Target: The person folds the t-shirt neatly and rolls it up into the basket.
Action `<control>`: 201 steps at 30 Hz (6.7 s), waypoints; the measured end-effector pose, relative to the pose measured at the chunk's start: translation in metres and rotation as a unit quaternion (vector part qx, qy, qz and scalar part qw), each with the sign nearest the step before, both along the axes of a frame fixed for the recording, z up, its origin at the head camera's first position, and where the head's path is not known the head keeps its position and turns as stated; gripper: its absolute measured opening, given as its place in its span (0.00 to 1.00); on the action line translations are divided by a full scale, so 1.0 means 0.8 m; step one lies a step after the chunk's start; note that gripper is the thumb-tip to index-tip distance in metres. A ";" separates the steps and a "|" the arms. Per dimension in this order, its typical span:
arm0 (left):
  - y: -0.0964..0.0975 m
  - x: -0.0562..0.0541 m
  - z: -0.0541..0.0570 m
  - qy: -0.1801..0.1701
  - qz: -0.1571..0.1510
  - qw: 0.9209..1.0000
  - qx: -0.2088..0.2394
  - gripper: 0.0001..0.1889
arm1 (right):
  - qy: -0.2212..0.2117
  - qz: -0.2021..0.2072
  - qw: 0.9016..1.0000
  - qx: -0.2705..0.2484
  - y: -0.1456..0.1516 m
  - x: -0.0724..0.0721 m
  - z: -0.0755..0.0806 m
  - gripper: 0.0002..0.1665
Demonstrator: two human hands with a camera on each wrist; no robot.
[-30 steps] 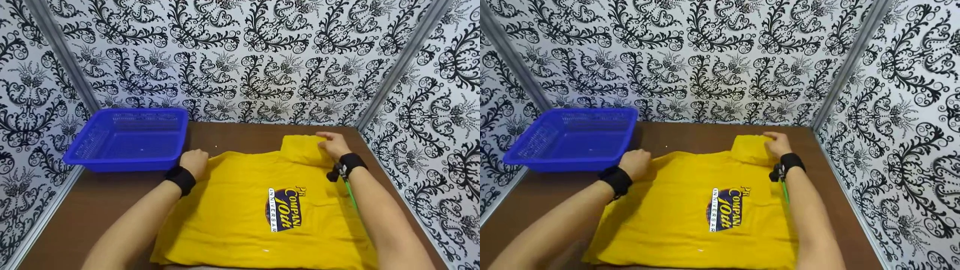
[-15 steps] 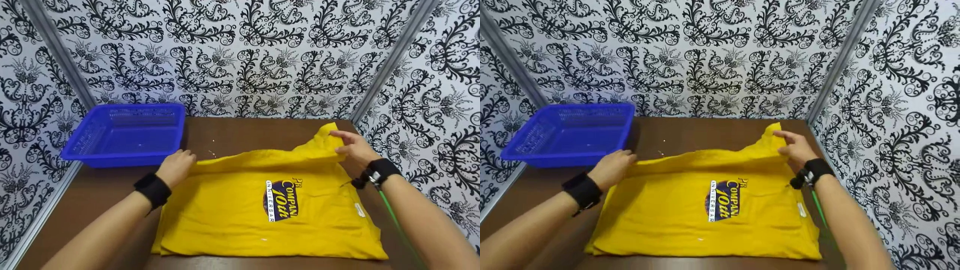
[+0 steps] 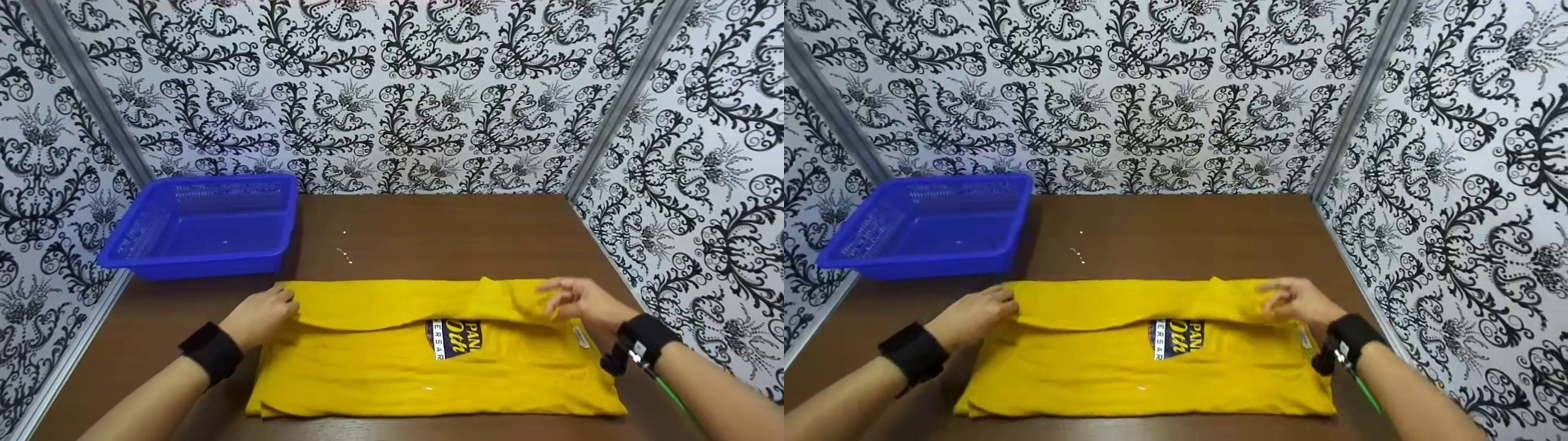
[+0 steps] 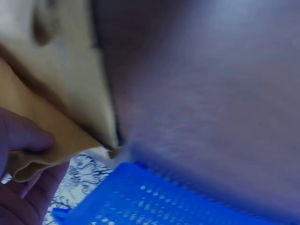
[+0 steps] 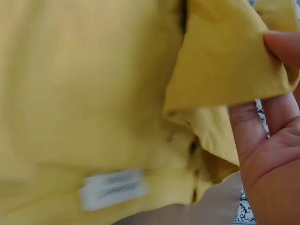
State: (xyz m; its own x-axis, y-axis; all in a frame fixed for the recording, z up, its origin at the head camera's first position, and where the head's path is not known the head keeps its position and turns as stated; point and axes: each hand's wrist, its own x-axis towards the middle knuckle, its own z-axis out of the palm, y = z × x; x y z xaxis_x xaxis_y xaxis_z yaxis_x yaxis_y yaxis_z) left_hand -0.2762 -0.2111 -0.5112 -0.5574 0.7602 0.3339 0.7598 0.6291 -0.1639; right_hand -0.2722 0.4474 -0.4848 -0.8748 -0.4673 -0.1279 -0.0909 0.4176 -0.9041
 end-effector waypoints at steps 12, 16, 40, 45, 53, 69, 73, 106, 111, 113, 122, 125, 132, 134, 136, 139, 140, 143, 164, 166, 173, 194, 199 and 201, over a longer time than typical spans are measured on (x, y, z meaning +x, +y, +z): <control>-0.021 0.003 -0.031 -0.100 0.024 0.994 0.022 0.09 | 0.060 0.026 0.988 0.143 -0.026 0.026 -0.021 0.27; -0.022 0.003 -0.031 -0.108 0.024 0.994 0.014 0.09 | 0.121 -0.028 0.951 0.283 -0.057 0.017 -0.015 0.40; -0.019 -0.001 -0.030 -0.125 0.022 0.992 0.002 0.09 | 0.222 0.147 0.940 0.211 -0.090 0.046 0.022 0.15; -0.021 0.000 -0.026 -0.128 0.026 0.991 0.001 0.09 | 0.231 0.231 0.921 0.211 -0.092 0.080 0.004 0.12; -0.028 0.003 -0.020 -0.136 0.031 0.990 0.011 0.08 | 0.151 0.249 0.925 0.246 -0.095 0.099 -0.007 0.15; 0.047 0.001 -0.016 -0.227 0.074 0.971 -0.002 0.24 | 0.185 -0.005 0.907 0.379 -0.104 0.038 -0.014 0.50; 0.068 0.001 -0.026 -0.305 0.084 0.949 -0.018 0.43 | 0.121 0.014 0.906 0.406 -0.096 0.034 -0.043 0.67; 0.114 -0.022 -0.001 -0.358 0.049 0.925 -0.120 0.57 | 0.021 -0.042 0.912 0.407 -0.152 0.052 -0.032 0.70; 0.115 -0.017 -0.008 -0.363 0.055 0.924 -0.112 0.57 | 0.020 -0.039 0.916 0.399 -0.152 0.036 -0.030 0.70; 0.116 -0.016 -0.011 -0.358 0.053 0.926 -0.102 0.57 | 0.020 -0.039 0.916 0.398 -0.151 0.028 -0.025 0.69; 0.130 0.001 -0.015 -0.331 0.098 0.934 -0.090 0.60 | 0.001 -0.024 0.925 0.378 -0.136 -0.043 -0.027 0.67; 0.140 0.012 -0.006 -0.340 0.127 0.928 -0.086 0.60 | 0.000 -0.014 0.926 0.378 -0.134 -0.071 -0.031 0.67; 0.158 0.032 0.003 -0.347 0.177 0.918 -0.075 0.59 | -0.019 0.006 0.928 0.373 -0.144 -0.110 -0.016 0.63; 0.163 0.034 0.000 -0.348 0.189 0.916 -0.072 0.59 | -0.020 0.012 0.929 0.369 -0.145 -0.118 -0.014 0.62; 0.167 0.036 -0.003 -0.351 0.199 0.912 -0.068 0.60 | -0.022 0.010 0.932 0.362 -0.145 -0.128 -0.015 0.62; 0.172 0.038 -0.008 -0.345 0.209 0.912 -0.073 0.60 | -0.021 0.004 0.934 0.357 -0.141 -0.141 -0.022 0.63; 0.173 0.038 -0.009 -0.337 0.210 0.914 -0.078 0.60 | -0.018 0.003 0.934 0.358 -0.140 -0.144 -0.025 0.63; 0.174 0.040 -0.010 -0.303 0.208 0.925 -0.097 0.61 | -0.002 -0.002 0.931 0.365 -0.138 -0.146 -0.031 0.64; 0.129 -0.026 -0.009 -0.298 0.012 0.941 -0.158 0.60 | 0.044 -0.073 0.907 0.413 -0.227 -0.042 -0.024 0.64; 0.133 -0.021 -0.006 -0.303 0.023 0.940 -0.157 0.60 | 0.037 -0.071 0.902 0.424 -0.233 -0.049 -0.024 0.65; 0.158 -0.004 -0.017 -0.255 0.046 0.951 -0.168 0.62 | 0.050 -0.065 0.883 0.462 -0.241 -0.085 -0.034 0.66; 0.259 0.083 -0.014 -0.211 0.227 0.926 -0.215 0.65 | 0.077 -0.029 0.908 0.410 -0.244 -0.161 -0.058 0.74; 0.277 0.097 -0.019 -0.179 0.240 0.932 -0.205 0.65 | 0.092 -0.019 0.909 0.405 -0.236 -0.166 -0.064 0.72; 0.277 0.095 -0.017 -0.159 0.227 0.937 -0.212 0.64 | 0.096 -0.020 0.910 0.403 -0.238 -0.165 -0.063 0.70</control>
